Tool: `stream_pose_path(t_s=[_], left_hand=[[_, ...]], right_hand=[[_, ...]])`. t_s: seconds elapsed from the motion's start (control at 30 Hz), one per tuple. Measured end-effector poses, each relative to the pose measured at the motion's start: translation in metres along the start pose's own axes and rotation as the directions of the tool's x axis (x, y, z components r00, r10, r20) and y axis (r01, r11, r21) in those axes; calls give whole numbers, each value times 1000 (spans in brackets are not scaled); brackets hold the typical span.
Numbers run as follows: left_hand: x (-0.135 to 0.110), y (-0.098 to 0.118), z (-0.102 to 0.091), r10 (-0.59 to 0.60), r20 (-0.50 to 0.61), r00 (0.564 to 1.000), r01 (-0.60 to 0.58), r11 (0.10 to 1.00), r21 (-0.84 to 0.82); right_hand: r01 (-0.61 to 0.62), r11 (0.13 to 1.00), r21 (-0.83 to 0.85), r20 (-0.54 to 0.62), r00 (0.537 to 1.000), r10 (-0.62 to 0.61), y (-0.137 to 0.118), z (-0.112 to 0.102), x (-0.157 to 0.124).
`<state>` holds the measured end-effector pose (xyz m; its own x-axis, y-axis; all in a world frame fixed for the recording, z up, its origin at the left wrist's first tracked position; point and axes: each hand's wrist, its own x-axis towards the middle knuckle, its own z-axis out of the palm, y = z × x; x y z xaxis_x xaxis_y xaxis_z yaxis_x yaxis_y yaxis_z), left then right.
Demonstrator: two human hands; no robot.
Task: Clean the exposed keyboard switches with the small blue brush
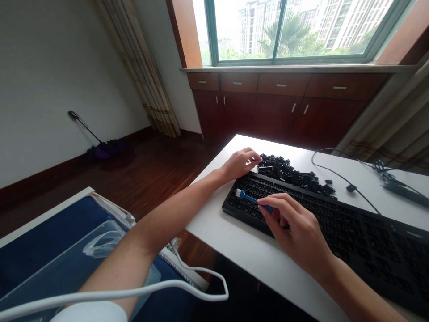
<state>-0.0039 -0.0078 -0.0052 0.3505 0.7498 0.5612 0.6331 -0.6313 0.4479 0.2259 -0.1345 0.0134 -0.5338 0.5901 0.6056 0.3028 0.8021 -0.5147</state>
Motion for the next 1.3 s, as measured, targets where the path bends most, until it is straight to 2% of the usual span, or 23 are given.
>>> stream_pose_path(t_s=[0.17, 0.43, 0.67, 0.93, 1.3], left_hand=[[-1, -1, 1, 5, 1, 1000, -5, 1000, 2], [0, -2, 0, 18, 4, 1000, -18, 1000, 7], [0, -2, 0, 4, 11, 1000, -4, 1000, 21], [1, -1, -1, -5, 14, 1000, 4, 1000, 19], [1, -3, 1, 11, 17, 1000, -11, 1000, 15]], right_hand=[[-27, 999, 28, -23, 999, 27, -2, 0, 1], [-66, 997, 46, -136, 988, 71, -2, 0, 2], [-187, 964, 187, -243, 942, 230, -2, 1, 2], [-232, 946, 226, -279, 915, 291, -4, 0, 3], [-209, 956, 207, -315, 911, 267, -5, 0, 6]])
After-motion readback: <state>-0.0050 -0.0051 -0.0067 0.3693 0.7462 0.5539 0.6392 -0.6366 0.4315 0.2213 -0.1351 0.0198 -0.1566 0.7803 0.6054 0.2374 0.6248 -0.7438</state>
